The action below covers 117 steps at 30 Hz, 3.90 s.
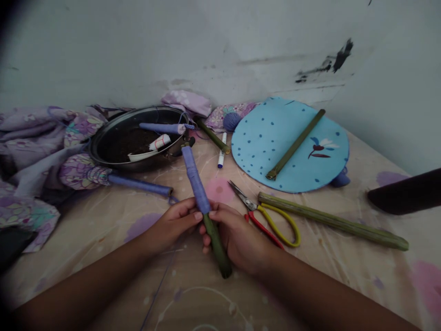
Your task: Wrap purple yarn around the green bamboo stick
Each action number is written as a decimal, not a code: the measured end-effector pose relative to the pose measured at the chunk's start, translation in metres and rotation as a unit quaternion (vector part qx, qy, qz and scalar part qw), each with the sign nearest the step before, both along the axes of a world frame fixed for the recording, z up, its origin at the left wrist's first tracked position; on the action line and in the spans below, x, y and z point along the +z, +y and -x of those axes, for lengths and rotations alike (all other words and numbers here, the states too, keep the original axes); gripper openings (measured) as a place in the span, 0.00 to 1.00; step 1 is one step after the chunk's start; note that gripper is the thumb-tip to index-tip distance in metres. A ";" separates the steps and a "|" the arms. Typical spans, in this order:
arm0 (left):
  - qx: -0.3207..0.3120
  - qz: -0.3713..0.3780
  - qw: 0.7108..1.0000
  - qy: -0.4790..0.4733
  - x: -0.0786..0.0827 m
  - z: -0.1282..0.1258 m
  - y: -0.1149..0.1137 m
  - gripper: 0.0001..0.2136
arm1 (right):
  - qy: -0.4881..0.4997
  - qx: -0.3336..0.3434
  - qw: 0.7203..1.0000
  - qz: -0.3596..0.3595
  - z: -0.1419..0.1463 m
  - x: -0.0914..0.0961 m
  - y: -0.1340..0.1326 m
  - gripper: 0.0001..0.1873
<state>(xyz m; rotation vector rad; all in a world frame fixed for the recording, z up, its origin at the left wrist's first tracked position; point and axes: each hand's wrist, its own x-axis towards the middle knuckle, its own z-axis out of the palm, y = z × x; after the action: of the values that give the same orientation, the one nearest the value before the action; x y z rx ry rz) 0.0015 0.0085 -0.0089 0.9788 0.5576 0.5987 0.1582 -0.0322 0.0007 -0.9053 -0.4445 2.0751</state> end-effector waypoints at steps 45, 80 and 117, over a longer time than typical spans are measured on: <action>0.015 -0.055 0.997 0.043 0.003 -0.003 -0.002 0.12 | -0.046 -0.008 0.999 -0.015 0.000 0.006 -0.001 0.07; 0.052 -0.050 0.995 0.068 0.007 -0.002 -0.003 0.16 | -0.055 0.050 0.997 0.008 -0.003 0.009 -0.005 0.09; 0.036 -0.057 0.997 0.047 0.003 -0.003 0.002 0.10 | 0.043 0.046 0.997 0.051 -0.006 0.007 0.005 0.11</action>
<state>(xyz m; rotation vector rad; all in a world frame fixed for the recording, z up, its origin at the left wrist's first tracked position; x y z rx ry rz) 0.0044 0.0105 -0.0061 1.1029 0.6492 0.6562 0.1646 -0.0277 0.0076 -0.8646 -0.3427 2.2294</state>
